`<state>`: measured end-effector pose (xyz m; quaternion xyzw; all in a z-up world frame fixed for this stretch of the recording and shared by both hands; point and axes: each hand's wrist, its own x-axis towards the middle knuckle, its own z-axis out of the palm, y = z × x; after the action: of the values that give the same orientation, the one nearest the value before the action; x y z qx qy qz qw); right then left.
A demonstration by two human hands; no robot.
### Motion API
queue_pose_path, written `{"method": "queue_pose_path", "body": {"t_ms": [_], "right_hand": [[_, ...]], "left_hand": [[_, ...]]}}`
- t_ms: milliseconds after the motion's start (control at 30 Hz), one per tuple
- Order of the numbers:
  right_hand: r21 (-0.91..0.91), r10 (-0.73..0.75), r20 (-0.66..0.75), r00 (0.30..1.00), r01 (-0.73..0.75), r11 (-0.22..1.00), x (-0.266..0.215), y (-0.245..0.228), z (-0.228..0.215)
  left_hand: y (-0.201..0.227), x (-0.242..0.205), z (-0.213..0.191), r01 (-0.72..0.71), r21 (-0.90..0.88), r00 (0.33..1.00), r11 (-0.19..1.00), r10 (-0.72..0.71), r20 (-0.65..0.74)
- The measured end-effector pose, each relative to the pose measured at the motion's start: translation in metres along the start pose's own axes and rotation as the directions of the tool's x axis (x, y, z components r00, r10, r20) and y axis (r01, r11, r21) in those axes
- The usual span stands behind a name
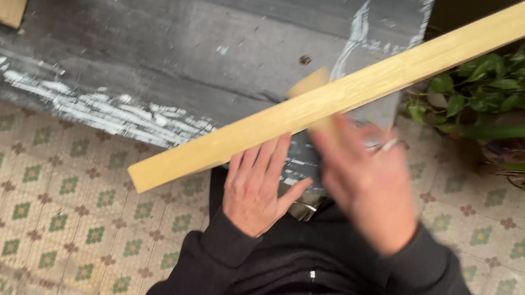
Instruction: The recorder is sanding wooden frame components and dry-fitting them to assemble an art frame.
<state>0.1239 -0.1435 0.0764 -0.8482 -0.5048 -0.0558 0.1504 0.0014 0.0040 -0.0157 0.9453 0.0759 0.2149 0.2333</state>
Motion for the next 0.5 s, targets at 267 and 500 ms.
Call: {"method": "queue_pose_path", "body": {"t_ms": [267,500], "right_hand": [[0.002,0.153,0.033,0.988,-0.153,0.988,-0.02,0.021,0.001],[-0.074,0.213,-0.028,0.977,-0.215,0.974,-0.029,0.06,-0.007]], "left_hand": [[0.003,-0.009,-0.003,0.025,0.004,0.999,1.0,-0.025,0.029],[0.003,0.004,-0.005,0.048,-0.017,0.997,0.999,-0.047,0.055]]}}
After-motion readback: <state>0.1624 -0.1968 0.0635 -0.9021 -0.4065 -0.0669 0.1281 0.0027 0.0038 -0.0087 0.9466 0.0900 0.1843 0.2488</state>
